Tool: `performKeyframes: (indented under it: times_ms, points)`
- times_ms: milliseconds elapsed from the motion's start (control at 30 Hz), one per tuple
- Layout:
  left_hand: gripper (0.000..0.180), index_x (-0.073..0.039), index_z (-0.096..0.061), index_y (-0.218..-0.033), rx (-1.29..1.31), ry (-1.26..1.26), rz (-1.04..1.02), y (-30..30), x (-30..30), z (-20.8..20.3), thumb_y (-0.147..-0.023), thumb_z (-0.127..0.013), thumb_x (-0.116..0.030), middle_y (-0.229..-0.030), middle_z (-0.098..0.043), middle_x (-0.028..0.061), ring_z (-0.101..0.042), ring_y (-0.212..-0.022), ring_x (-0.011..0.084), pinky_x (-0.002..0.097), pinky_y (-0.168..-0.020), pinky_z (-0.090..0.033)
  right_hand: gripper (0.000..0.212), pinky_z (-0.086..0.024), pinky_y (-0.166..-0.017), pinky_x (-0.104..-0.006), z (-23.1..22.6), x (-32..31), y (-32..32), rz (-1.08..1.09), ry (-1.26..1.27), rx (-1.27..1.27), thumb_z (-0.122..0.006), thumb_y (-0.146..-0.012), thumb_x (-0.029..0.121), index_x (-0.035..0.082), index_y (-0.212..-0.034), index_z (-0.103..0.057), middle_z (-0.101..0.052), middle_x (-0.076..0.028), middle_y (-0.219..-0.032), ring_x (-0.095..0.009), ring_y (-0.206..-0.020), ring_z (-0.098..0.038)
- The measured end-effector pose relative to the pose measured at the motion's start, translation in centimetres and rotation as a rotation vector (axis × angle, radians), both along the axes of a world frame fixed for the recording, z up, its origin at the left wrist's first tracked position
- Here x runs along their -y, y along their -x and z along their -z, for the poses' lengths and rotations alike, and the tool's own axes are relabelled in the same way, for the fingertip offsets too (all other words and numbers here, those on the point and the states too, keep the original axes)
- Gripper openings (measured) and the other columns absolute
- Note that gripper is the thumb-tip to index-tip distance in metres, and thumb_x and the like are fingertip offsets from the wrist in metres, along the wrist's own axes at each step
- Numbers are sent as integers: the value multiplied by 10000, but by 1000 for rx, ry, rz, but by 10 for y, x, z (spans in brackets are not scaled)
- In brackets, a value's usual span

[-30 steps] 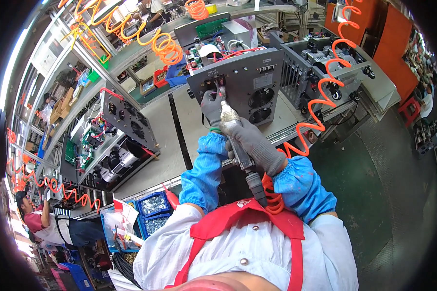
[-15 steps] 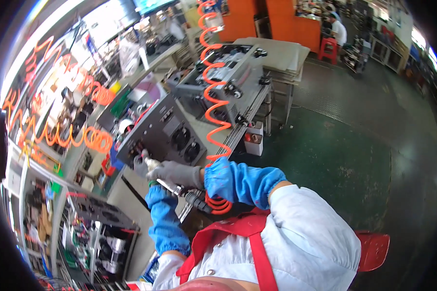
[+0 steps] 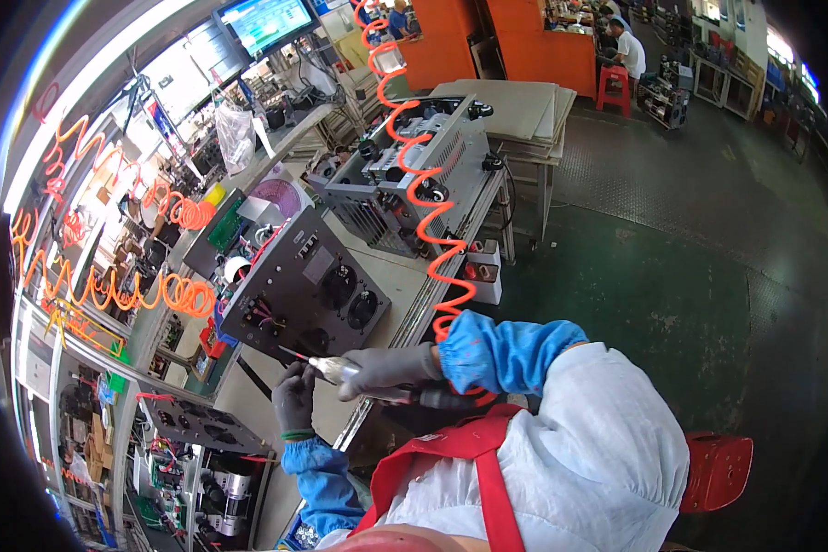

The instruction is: The person assembles a large electronic device by installing components and screws into an electronic chassis using an electric screwdriver.

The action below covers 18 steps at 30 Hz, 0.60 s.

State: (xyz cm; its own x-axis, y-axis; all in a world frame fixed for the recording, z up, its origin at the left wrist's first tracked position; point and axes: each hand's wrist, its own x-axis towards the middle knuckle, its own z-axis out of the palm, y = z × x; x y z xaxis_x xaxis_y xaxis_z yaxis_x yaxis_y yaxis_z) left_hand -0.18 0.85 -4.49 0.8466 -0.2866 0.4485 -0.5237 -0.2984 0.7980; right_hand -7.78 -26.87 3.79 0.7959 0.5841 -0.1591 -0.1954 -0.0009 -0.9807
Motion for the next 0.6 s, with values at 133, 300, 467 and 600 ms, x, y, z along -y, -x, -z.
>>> performKeyframes:
  times_ms: [133,300,467,600]
  points:
    - [206,21,-617,-1006,-256,322,-219,30,23,-26,-970,-608,-182,-855,-637,32,-599,-681,102,190,-624,-494,403,-468,-671,-286,20,14,15,-122,-69,-50,-724,-794,237,30,-1098,-557,-583,-34,-900,-123,-768,-538]
    - [269,-44,-610,-1089,-752,732,-221,32,25,-27,-980,-594,-290,-770,-559,-21,-476,-554,26,146,-395,-327,511,-478,-717,-285,48,10,27,-128,-40,-20,-736,-798,237,33,-1208,-510,-581,-44,-952,-129,-818,-550]
    - [358,-13,-570,-1255,-764,788,-78,30,13,-6,-981,-574,-244,-781,-515,-25,-439,-568,37,161,-421,-316,590,-487,-783,-303,68,10,17,-167,-121,60,-748,-800,260,0,-1254,-475,-582,-66,-1028,-132,-928,-562]
    - [300,-37,-553,-1220,-896,944,130,22,28,-17,-999,-545,-240,-807,-516,-36,-355,-544,-5,135,-394,-259,680,-402,-441,-212,1,25,28,-115,-85,-69,-734,-770,225,22,-1340,-424,-509,35,-638,-51,-484,-494]
